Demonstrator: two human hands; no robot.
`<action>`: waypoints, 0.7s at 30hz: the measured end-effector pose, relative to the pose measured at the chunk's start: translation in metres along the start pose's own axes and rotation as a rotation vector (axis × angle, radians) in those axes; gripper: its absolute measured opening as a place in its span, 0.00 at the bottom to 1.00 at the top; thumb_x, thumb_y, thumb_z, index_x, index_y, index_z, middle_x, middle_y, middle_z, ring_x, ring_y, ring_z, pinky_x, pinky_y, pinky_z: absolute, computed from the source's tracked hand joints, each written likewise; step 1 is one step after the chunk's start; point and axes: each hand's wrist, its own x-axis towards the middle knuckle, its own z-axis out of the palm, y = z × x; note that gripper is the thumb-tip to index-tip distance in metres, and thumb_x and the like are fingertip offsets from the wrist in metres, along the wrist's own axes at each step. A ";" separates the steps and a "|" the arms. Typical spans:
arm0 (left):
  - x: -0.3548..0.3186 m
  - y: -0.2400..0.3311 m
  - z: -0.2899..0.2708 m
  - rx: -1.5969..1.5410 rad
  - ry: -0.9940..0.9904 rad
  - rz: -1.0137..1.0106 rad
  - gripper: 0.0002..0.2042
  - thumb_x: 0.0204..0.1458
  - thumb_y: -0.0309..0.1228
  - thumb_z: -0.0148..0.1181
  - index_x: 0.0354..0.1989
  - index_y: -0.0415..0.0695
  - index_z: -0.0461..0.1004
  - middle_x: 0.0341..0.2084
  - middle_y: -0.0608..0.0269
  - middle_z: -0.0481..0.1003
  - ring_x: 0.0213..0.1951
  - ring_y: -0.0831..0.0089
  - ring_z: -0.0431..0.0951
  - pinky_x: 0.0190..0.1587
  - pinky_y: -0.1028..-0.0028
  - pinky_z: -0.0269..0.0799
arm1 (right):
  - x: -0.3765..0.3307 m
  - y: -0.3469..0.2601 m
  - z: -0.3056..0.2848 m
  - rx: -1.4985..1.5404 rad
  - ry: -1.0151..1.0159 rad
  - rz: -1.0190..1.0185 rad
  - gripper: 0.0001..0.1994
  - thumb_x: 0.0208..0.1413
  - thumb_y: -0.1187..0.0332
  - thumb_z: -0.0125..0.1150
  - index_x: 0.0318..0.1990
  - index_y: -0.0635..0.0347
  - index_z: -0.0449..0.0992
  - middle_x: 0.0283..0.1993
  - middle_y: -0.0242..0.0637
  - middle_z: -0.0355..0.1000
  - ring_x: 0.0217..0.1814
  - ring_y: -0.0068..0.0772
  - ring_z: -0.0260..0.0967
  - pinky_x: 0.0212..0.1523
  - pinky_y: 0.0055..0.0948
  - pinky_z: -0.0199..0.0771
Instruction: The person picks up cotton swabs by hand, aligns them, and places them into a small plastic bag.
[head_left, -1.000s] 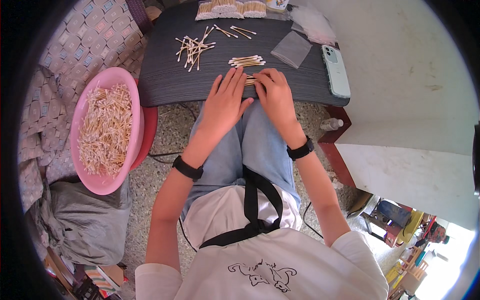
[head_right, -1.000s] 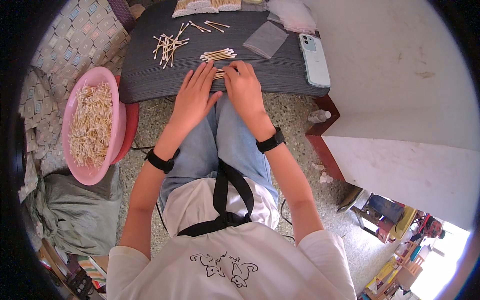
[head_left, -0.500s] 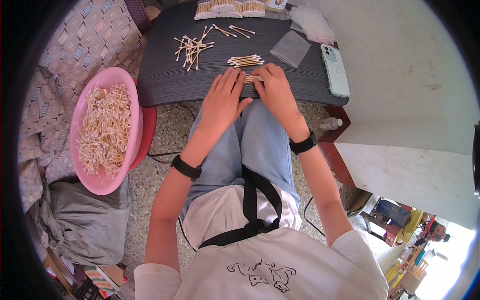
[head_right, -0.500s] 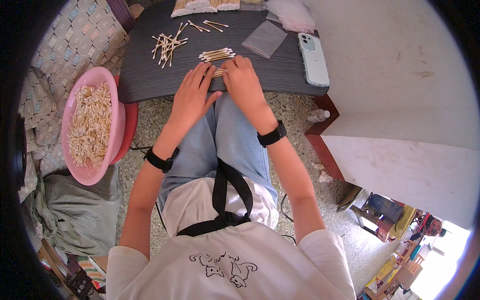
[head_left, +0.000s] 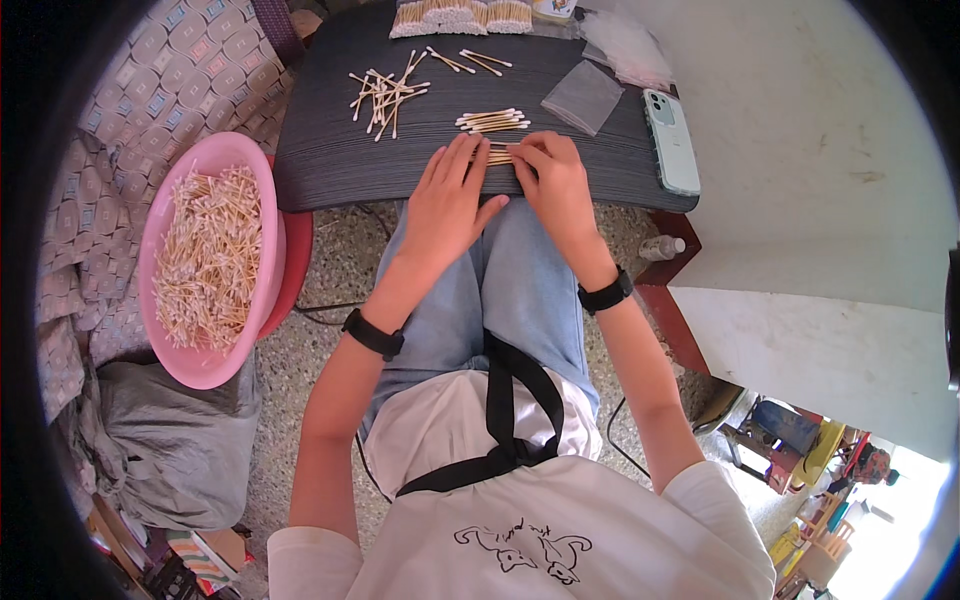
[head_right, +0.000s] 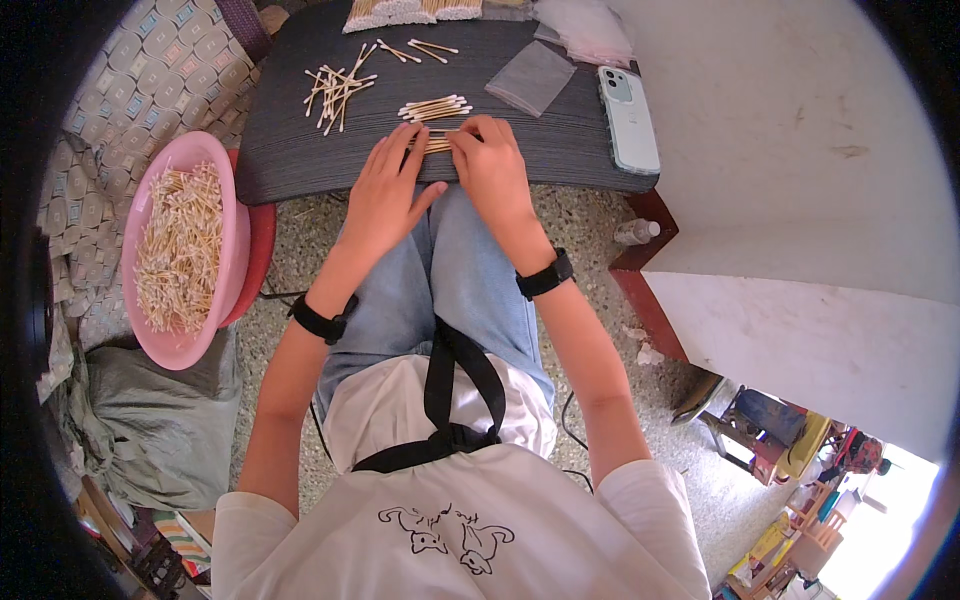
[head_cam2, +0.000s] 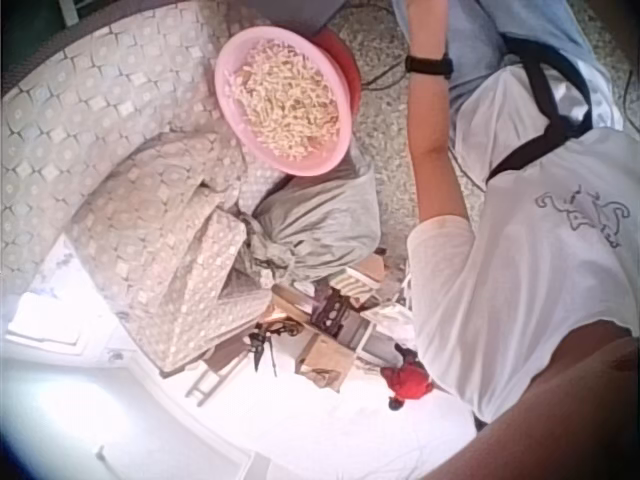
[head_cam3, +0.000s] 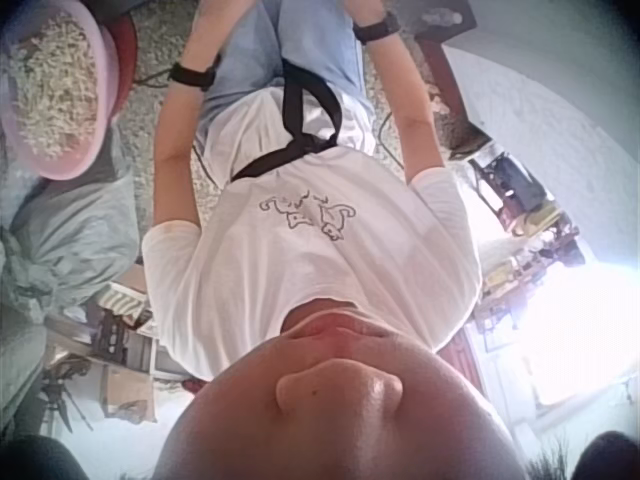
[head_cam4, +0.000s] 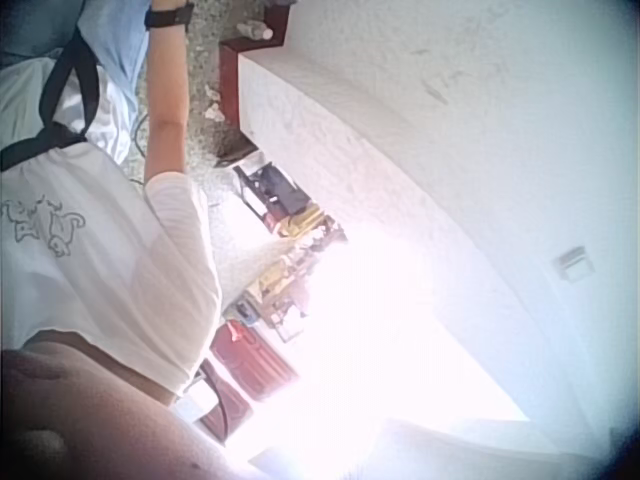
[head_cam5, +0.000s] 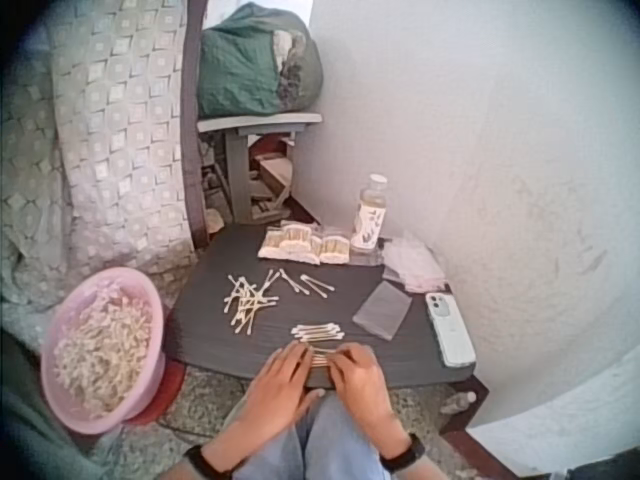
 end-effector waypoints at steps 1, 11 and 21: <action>0.000 0.000 -0.001 0.000 0.000 0.000 0.30 0.49 0.41 0.60 0.58 0.37 0.63 0.56 0.52 0.64 0.61 0.59 0.61 0.63 0.62 0.57 | 0.000 0.001 0.001 -0.032 0.044 -0.025 0.09 0.48 0.77 0.60 0.39 0.64 0.77 0.40 0.41 0.70 0.43 0.44 0.68 0.44 0.37 0.70; -0.015 0.000 -0.011 0.028 -0.108 0.025 0.31 0.53 0.39 0.55 0.63 0.37 0.57 0.64 0.53 0.56 0.66 0.60 0.55 0.65 0.59 0.50 | -0.032 -0.011 0.004 -0.370 -0.212 -0.103 0.28 0.56 0.62 0.54 0.62 0.64 0.60 0.67 0.43 0.57 0.69 0.41 0.52 0.67 0.41 0.50; -0.015 0.000 -0.011 -0.003 -0.112 0.028 0.29 0.53 0.36 0.55 0.62 0.38 0.58 0.64 0.53 0.57 0.65 0.60 0.57 0.65 0.62 0.53 | -0.041 -0.019 0.005 -0.325 -0.237 -0.008 0.27 0.56 0.63 0.54 0.63 0.62 0.60 0.69 0.44 0.52 0.71 0.42 0.48 0.68 0.46 0.47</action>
